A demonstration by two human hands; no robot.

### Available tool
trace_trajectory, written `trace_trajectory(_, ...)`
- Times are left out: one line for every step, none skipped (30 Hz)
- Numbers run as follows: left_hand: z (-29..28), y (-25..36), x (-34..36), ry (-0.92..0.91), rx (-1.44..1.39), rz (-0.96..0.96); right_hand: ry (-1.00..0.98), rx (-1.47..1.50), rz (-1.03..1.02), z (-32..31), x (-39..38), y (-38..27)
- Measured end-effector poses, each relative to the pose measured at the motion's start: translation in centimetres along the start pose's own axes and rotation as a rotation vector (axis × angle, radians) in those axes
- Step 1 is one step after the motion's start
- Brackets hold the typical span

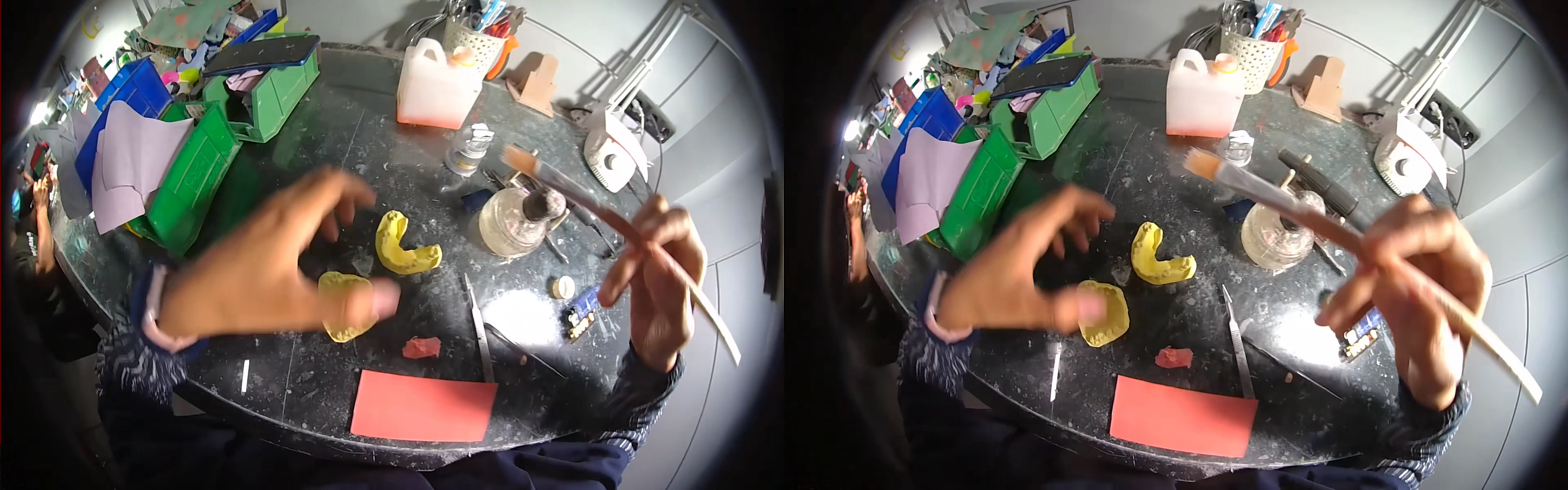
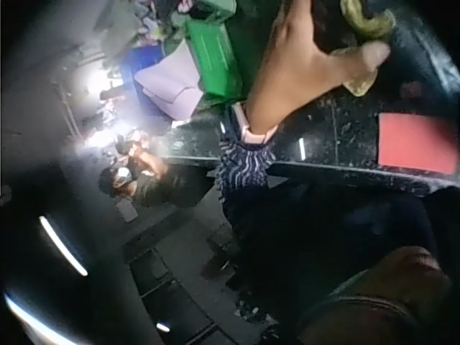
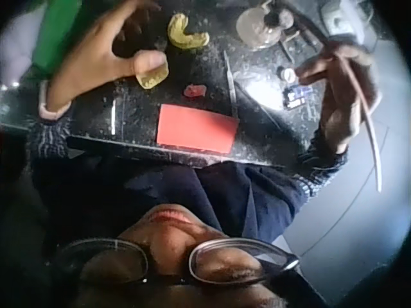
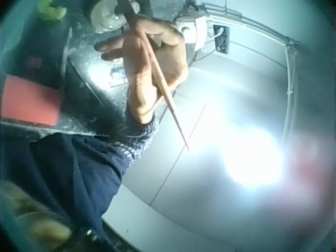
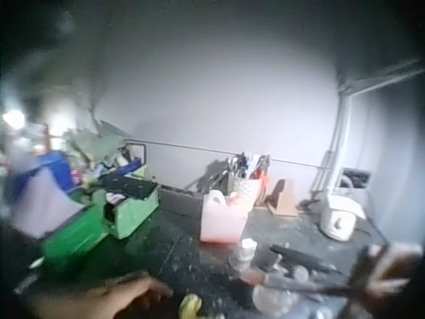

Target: The person trims a small object using a blade, then dips a brush into a bottle of liquid and applies it across a dental cast.

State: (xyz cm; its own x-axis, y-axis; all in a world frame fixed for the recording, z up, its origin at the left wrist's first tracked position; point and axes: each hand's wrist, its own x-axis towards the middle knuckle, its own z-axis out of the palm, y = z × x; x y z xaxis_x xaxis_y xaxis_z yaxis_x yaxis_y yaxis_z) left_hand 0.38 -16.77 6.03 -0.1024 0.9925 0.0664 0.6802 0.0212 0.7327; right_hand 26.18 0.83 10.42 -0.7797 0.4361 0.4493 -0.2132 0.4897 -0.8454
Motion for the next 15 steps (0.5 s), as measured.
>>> trace_trajectory(0.8,-0.8,-1.3,-0.022,0.011,0.019,0.013,-0.046,0.029,0.2,-0.5,0.0)
trace_trajectory(1.5,-1.4,-2.2,-0.045,0.019,0.041,0.074,-0.128,0.083,0.7,-1.1,0.0)
trace_trajectory(1.9,-1.2,-2.8,-0.054,0.009,-0.012,0.059,-0.192,0.091,0.8,-1.5,-0.2)
trace_trajectory(2.4,-1.6,-3.3,-0.057,0.001,-0.018,0.043,-0.257,0.098,0.8,-1.8,-0.3)
trace_trajectory(2.9,-2.3,-3.7,-0.045,0.086,0.021,0.031,-0.245,0.093,0.7,-2.2,0.3)
trace_trajectory(3.3,-2.7,-3.8,-0.032,0.17,0.068,0.091,-0.115,0.134,1.9,-2.5,0.2)
trace_trajectory(3.4,-2.4,-3.6,-0.01,0.162,0.057,0.053,-0.198,0.03,1.8,-2.5,0.6)
trace_trajectory(3.7,-2.6,-3.6,-0.01,0.153,0.06,0.014,-0.28,-0.075,1.8,-2.3,1.2)
trace_trajectory(4.1,-3.2,-3.3,-0.022,0.083,0.07,0.0,-0.307,-0.244,2.4,-2.1,2.5)
trace_trajectory(4.2,-3.8,-3.5,-0.03,0.02,0.058,-0.056,-0.273,-0.213,3.5,-1.7,2.8)
trace_trajectory(4.5,-4.2,-3.7,-0.03,0.019,0.042,-0.038,-0.262,-0.208,4.8,-2.1,3.6)
trace_trajectory(4.7,-4.2,-3.5,0.042,-0.042,0.085,-0.012,-0.278,-0.198,5.4,-2.7,3.6)
trace_trajectory(5.0,-4.2,-3.3,0.114,-0.104,0.128,-0.084,-0.272,-0.261,5.2,-2.3,3.5)
trace_trajectory(5.1,-4.1,-3.0,0.108,-0.115,0.136,-0.051,-0.2,-0.275,5.5,-2.7,3.7)
trace_trajectory(5.2,-4.1,-2.9,0.14,-0.113,0.186,-0.027,-0.172,-0.274,5.7,-3.0,4.0)
